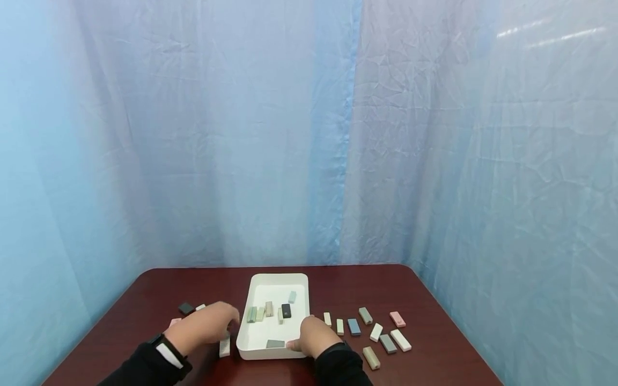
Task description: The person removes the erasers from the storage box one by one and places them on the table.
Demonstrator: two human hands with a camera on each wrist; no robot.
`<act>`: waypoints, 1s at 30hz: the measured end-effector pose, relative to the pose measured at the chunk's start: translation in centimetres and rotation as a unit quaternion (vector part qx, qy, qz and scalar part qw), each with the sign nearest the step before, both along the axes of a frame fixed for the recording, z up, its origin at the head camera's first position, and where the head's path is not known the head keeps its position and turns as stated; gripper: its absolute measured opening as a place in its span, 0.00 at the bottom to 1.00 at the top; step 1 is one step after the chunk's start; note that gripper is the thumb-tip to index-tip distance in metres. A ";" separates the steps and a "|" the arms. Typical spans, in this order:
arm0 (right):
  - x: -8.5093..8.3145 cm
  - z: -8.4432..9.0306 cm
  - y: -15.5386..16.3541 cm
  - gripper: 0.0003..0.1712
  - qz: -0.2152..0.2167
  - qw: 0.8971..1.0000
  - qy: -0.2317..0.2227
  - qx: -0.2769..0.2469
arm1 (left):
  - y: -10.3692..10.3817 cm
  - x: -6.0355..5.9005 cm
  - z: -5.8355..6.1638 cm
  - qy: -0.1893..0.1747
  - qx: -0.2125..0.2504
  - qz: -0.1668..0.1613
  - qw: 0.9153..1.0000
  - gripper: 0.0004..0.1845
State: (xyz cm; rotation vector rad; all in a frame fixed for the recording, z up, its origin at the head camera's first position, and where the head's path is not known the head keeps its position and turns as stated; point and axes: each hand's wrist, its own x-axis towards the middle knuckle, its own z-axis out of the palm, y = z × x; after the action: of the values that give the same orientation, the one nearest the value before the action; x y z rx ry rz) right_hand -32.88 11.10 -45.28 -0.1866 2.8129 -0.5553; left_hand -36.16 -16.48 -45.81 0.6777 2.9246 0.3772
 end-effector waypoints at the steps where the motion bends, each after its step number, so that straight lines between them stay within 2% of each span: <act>1: -0.1 0.0 0.1 0.23 -0.001 1.000 -0.001 0.001 | 0.4 -0.2 0.2 0.029 0.010 0.000 1.000 0.08; 3: -0.1 0.1 0.1 0.23 -0.001 1.000 -0.002 -0.002 | 1.3 -0.4 0.2 0.079 0.028 -0.011 0.996 0.06; 5: -0.1 0.1 0.1 0.22 -0.002 1.000 -0.004 -0.007 | 2.2 -0.6 -0.1 0.097 0.036 -0.036 0.994 0.11; 8: 0.1 0.0 -0.1 0.23 0.001 1.000 -0.007 -0.011 | 3.2 -0.4 -1.0 0.083 0.009 -0.081 0.993 0.20; 11: 0.2 -0.2 -0.3 0.22 0.005 1.000 -0.009 -0.006 | 3.8 0.0 -1.8 0.076 -0.043 -0.105 0.991 0.22; 13: 0.2 -0.3 -0.3 0.21 0.005 1.000 -0.008 -0.003 | 4.0 0.2 -2.0 0.076 -0.063 -0.108 0.989 0.19; 17: 0.2 -0.1 0.0 0.21 0.002 1.000 0.001 -0.008 | 4.4 0.0 -2.0 0.079 -0.071 -0.111 0.988 0.13; 21: 0.1 0.4 0.3 0.22 0.001 1.000 0.003 -0.008 | 4.8 -0.8 -1.8 0.123 -0.090 -0.112 0.982 0.13; 24: 0.0 0.5 0.3 0.23 -0.002 1.000 0.005 0.002 | 5.3 -1.5 -1.7 0.157 -0.114 -0.091 0.977 0.17; 27: 0.0 0.5 0.2 0.22 -0.001 1.000 0.007 0.003 | 5.7 -2.2 -1.8 0.151 -0.144 -0.060 0.976 0.18; 30: 0.0 0.4 -0.1 0.21 0.003 1.000 0.000 0.000 | 6.0 -2.9 -2.2 0.139 -0.175 -0.047 0.974 0.13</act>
State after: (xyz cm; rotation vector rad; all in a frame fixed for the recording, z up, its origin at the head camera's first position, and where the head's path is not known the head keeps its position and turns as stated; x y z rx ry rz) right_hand -32.89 11.05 -44.91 -0.1961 2.8116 -0.5532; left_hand -39.04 -10.53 -48.01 0.8668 3.0766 -0.2605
